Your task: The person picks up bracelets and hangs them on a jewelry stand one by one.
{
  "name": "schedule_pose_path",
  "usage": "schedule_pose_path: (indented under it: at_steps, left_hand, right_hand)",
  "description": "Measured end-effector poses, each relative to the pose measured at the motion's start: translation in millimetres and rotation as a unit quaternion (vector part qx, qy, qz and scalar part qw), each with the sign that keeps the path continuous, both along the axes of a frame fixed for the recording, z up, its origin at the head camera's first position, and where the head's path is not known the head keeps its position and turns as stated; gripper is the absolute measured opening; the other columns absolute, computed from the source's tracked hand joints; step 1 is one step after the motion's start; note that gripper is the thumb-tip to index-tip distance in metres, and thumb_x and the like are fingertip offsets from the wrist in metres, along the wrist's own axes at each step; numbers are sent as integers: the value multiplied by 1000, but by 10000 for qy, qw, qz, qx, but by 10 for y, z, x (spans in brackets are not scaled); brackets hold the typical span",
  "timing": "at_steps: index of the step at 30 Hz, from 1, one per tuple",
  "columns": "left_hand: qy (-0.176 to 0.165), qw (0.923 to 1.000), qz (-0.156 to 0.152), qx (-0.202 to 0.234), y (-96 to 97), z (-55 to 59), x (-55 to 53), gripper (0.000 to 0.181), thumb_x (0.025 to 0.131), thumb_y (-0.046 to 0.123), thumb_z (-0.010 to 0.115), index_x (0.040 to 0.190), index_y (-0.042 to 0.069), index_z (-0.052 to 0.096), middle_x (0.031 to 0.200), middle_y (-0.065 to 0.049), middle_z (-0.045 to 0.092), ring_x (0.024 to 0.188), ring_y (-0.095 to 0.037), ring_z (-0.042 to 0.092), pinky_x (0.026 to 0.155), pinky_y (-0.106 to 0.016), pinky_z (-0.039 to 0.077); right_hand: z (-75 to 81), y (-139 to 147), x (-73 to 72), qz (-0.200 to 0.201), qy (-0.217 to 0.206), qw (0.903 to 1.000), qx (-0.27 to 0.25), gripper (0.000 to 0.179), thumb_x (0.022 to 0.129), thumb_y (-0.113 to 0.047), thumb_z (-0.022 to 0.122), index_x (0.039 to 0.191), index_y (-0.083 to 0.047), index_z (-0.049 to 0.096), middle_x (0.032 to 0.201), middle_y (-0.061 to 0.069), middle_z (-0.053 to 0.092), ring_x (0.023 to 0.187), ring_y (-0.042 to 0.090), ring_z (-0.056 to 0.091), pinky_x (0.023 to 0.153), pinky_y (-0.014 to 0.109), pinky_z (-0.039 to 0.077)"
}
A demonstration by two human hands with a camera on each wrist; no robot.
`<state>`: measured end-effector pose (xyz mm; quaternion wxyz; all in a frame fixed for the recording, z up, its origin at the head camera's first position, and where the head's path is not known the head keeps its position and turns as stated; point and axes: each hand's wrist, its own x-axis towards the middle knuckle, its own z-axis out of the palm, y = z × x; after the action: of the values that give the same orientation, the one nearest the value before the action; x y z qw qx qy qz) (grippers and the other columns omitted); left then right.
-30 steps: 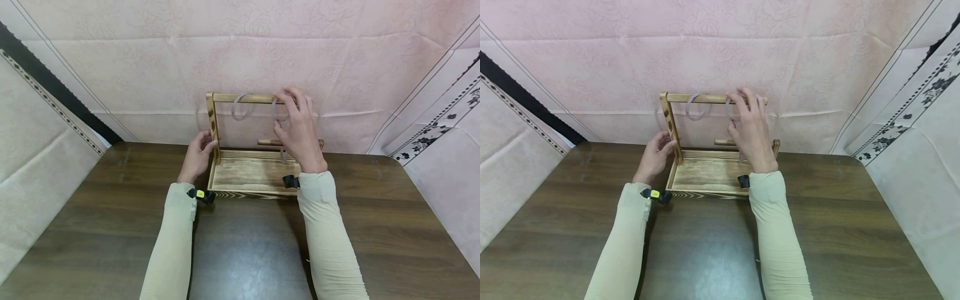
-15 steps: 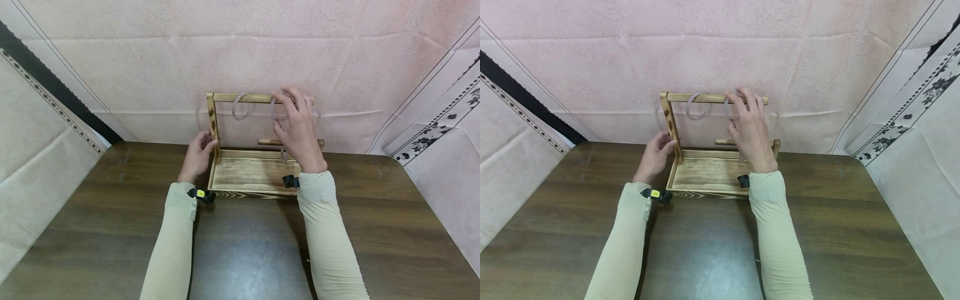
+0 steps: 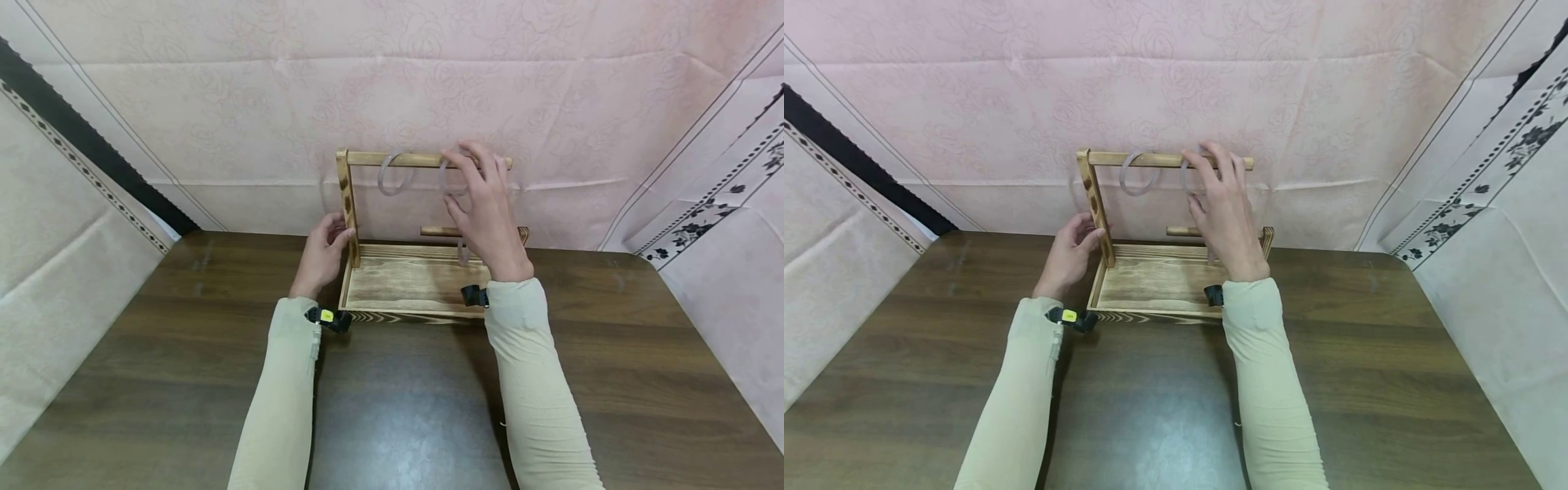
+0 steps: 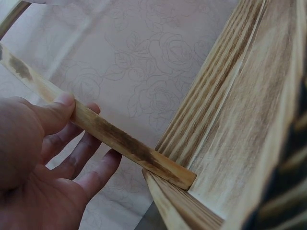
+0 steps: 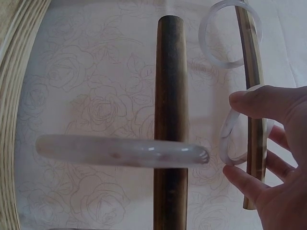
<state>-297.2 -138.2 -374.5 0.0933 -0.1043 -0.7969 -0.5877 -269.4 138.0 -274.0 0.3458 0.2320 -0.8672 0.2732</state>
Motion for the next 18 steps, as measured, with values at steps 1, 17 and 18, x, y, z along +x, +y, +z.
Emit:
schedule_pose_path:
  at_steps: [1,17,18]
  left_hand:
    - [-5,10000,8,-15,0,0,-2,34,105,15,57,136,3,54,134,-17,63,127,-29,60,110,-43,48]
    - [53,10000,-17,31,-5,-7,-9,34,104,14,57,135,2,54,133,-17,64,127,-30,60,111,-44,48]
    - [60,10000,-18,48,-4,-7,-7,33,104,14,57,135,2,55,133,-18,64,127,-30,60,111,-43,48]
  right_hand:
    - [3,-1,3,2,-11,10000,3,60,88,-2,77,143,-15,56,156,10,41,138,36,36,112,51,40]
    - [-7,-17,-9,58,34,10000,62,59,89,-2,77,143,-15,56,156,9,41,139,34,36,108,48,45]
    - [-6,-18,-10,66,44,9999,67,59,89,-3,77,143,-15,56,156,9,41,139,34,37,108,48,44]
